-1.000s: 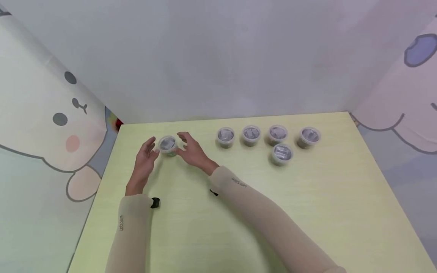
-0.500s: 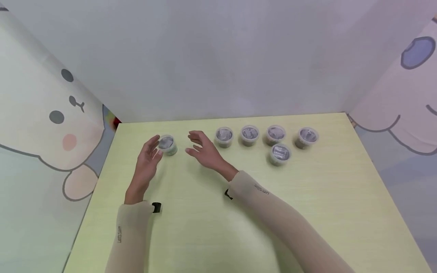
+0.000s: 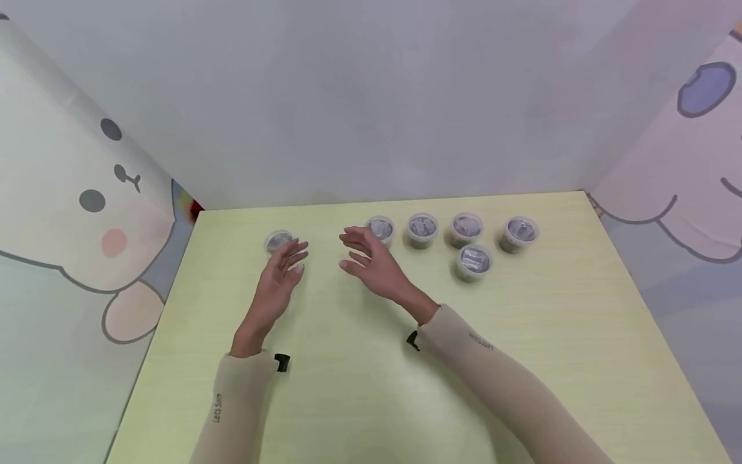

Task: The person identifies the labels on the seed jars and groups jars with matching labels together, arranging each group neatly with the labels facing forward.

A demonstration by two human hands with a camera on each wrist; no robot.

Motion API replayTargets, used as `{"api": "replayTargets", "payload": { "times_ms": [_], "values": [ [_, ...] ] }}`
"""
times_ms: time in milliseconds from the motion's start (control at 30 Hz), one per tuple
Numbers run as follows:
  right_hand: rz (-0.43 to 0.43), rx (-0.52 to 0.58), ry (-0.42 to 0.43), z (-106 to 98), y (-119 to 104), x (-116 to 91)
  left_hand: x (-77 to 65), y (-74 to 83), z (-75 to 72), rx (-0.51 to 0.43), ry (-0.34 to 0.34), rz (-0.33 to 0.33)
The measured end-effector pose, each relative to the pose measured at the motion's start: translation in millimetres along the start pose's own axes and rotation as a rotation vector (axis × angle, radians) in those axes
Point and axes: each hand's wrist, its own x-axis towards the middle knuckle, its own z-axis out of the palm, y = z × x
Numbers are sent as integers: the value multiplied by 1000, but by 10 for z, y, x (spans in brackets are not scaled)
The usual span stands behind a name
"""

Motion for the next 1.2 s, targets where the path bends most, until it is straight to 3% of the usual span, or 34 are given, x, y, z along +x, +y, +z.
{"api": "replayTargets", "payload": {
  "times_ms": [267, 767, 1200],
  "values": [
    [-28, 13, 52, -191, -60, -221, 34, -67, 291, -5, -102, 4],
    [-45, -6, 145, -545, -118, -656, 119, -53, 843, -20, -280, -11],
    [-21, -18, 253, -897, -160, -967, 205, -61, 1174, 3, -339, -27]
  ]
}}
